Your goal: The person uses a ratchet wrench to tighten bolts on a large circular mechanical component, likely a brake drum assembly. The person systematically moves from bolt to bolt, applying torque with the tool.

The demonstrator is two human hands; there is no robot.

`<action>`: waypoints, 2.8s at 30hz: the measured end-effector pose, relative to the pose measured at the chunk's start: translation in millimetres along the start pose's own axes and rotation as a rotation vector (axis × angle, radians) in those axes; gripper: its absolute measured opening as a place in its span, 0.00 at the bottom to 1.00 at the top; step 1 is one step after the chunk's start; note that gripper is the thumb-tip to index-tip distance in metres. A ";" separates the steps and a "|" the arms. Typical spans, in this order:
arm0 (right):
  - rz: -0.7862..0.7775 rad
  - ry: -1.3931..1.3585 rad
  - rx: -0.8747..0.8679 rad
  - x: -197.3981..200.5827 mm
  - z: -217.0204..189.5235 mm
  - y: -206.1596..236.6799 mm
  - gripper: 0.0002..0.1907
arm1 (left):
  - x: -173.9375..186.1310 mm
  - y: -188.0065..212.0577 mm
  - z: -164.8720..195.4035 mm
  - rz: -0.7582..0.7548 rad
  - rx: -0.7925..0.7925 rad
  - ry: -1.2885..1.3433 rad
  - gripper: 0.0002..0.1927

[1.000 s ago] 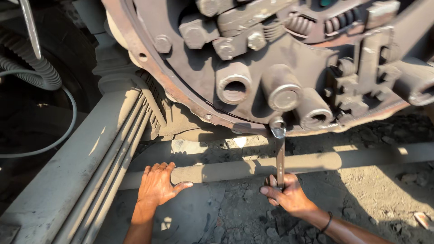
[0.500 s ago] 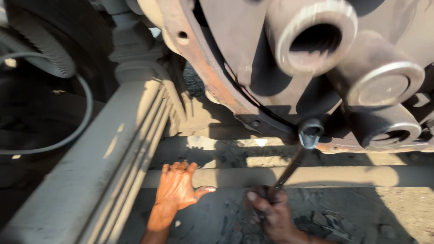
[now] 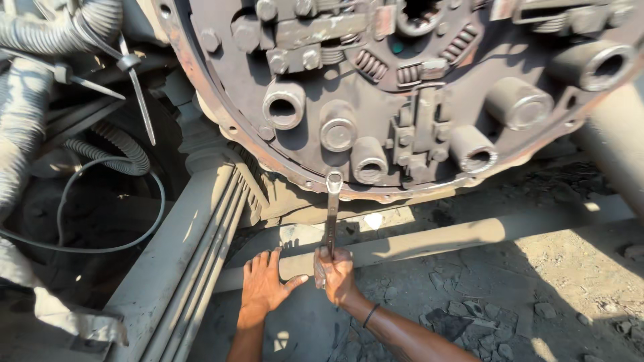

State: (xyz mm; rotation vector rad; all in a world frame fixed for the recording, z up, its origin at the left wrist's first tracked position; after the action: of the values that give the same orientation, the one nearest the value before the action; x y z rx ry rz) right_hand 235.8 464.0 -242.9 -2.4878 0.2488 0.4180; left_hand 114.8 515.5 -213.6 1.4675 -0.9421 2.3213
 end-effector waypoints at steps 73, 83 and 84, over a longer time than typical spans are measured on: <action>0.116 0.411 -0.055 10.6 -106.5 12.3 0.15 | 93.0 -61.4 100.4 0.405 -0.087 1.246 0.30; -0.101 0.486 0.093 31.0 -80.6 15.2 0.19 | 69.6 -42.7 108.0 0.602 -0.105 0.970 0.60; -0.090 0.501 0.148 29.0 -82.4 16.2 0.19 | 65.8 -40.7 108.0 0.632 -0.096 1.044 0.59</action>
State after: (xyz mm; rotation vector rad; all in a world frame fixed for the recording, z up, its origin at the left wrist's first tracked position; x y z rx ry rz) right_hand 278.2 400.1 -198.1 -2.4078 0.3494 -0.2608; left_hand 182.7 469.6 -109.0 -0.2428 -1.1933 2.8043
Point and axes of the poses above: each hand's wrist, its own y-axis away from the middle knuckle, its own x-axis out of the back of the hand, z = x × y, the point moved 6 cm from there along -y, towards the middle knuckle, and after that the axes turned 15 degrees about y, right-handed, at the moved point
